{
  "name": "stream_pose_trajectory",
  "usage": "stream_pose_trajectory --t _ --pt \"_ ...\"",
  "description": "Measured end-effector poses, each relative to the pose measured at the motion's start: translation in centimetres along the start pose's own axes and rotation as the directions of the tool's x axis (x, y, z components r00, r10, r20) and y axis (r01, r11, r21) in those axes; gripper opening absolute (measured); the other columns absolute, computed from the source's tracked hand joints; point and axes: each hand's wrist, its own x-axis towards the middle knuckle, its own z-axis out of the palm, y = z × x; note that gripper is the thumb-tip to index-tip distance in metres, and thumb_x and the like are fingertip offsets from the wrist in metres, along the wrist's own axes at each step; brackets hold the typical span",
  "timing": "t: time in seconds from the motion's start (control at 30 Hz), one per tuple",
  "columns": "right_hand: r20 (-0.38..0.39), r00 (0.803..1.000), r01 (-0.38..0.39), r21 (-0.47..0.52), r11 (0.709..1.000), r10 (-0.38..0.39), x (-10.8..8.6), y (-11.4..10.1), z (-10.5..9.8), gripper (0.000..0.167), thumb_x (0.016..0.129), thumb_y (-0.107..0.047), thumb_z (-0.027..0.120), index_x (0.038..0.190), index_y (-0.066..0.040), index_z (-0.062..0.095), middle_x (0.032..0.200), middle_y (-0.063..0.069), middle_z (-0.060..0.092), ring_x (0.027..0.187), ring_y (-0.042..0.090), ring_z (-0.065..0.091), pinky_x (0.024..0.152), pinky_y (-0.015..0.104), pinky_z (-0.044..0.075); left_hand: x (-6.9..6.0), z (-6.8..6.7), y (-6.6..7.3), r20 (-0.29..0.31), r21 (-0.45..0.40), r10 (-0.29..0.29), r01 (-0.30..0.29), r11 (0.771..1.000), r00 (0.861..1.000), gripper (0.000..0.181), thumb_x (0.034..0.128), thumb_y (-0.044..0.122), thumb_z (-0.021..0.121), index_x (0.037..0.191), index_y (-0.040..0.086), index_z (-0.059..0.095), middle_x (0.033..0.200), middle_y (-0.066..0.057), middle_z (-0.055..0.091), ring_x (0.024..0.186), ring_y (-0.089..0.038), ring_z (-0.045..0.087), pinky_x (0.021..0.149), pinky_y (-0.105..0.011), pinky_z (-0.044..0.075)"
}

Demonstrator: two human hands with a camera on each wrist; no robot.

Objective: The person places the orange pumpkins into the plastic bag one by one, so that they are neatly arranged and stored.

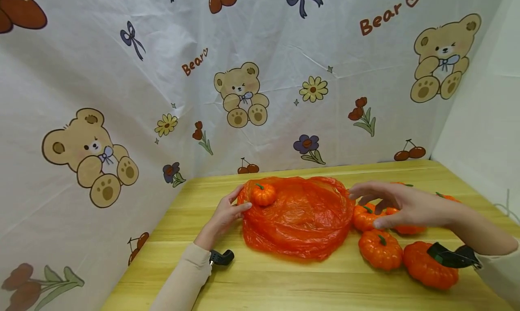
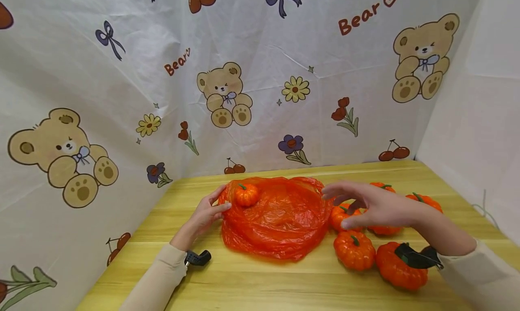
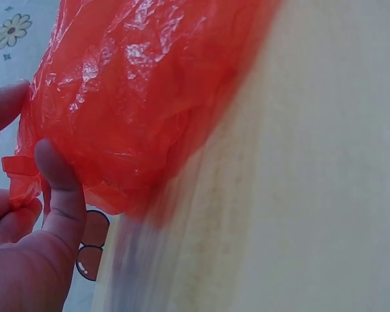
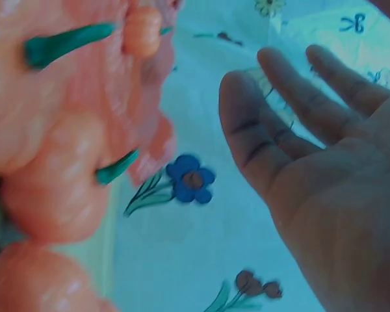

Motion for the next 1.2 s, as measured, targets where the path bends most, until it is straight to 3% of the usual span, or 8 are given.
stream_pose_trajectory --t 0.2,0.47,0.67,0.87,1.1,1.2 --pt "-0.014 0.997 0.074 -0.008 0.997 -0.074 -2.9 2.3 0.0 0.076 0.089 0.004 0.072 0.156 -0.010 0.039 0.148 0.003 0.056 0.128 0.007 0.057 0.091 0.025 0.054 0.0 0.0 -0.2 0.022 -0.015 0.005 -0.004 1.000 1.000 0.082 0.0959 0.010 0.072 0.165 0.018 0.028 0.168 -0.013 0.030 0.101 -0.018 0.061 0.069 -0.022 0.056" --pt "0.002 0.996 0.084 0.005 0.996 -0.084 -5.4 5.1 -0.3 0.076 0.086 0.010 0.071 0.154 -0.005 0.040 0.154 -0.002 0.052 0.132 0.006 0.054 0.091 0.024 0.054 0.1 0.1 -0.2 0.015 -0.034 0.010 -0.009 0.999 1.000 0.082 0.0945 0.009 0.074 0.164 0.018 0.031 0.166 -0.010 0.033 0.097 -0.018 0.060 0.065 -0.022 0.054" --pt "0.017 0.999 0.031 0.038 0.999 -0.032 -6.6 6.2 -0.5 0.068 0.090 0.004 0.070 0.152 -0.007 0.045 0.150 0.004 0.055 0.132 0.008 0.056 0.092 0.026 0.054 0.0 0.0 0.0 0.018 -0.019 0.019 -0.019 1.000 1.000 0.083 0.0954 0.010 0.073 0.165 0.016 0.027 0.169 -0.012 0.029 0.101 -0.019 0.060 0.067 -0.022 0.055" --pt "0.058 0.997 0.047 0.150 0.988 -0.056 -7.5 7.5 -0.9 0.067 0.091 0.007 0.067 0.152 -0.002 0.041 0.150 0.009 0.055 0.134 0.008 0.055 0.098 0.025 0.053 0.0 -0.1 0.2 0.014 -0.016 0.011 -0.011 1.000 1.000 0.082 0.0965 0.008 0.071 0.165 0.016 0.026 0.168 -0.012 0.029 0.102 -0.018 0.060 0.068 -0.021 0.055" --pt "0.142 0.989 -0.066 0.258 0.964 0.030 -8.5 9.0 -0.9 0.056 0.096 0.000 0.068 0.148 -0.004 0.048 0.149 0.006 0.058 0.133 0.011 0.058 0.100 0.024 0.052 0.2 -0.2 0.3 0.012 -0.038 0.023 -0.022 0.999 1.000 0.083 0.0955 0.007 0.071 0.165 0.015 0.026 0.169 -0.012 0.029 0.098 -0.018 0.060 0.067 -0.022 0.055" --pt "0.191 0.981 -0.086 0.308 0.947 0.027 -9.0 9.7 -0.7 0.053 0.099 -0.003 0.065 0.148 0.001 0.046 0.150 0.006 0.058 0.134 0.011 0.057 0.101 0.024 0.052 0.2 -0.2 0.2 0.021 -0.039 0.012 -0.012 0.999 1.000 0.082 0.0958 0.007 0.071 0.165 0.017 0.027 0.168 -0.012 0.031 0.103 -0.018 0.061 0.069 -0.023 0.056"
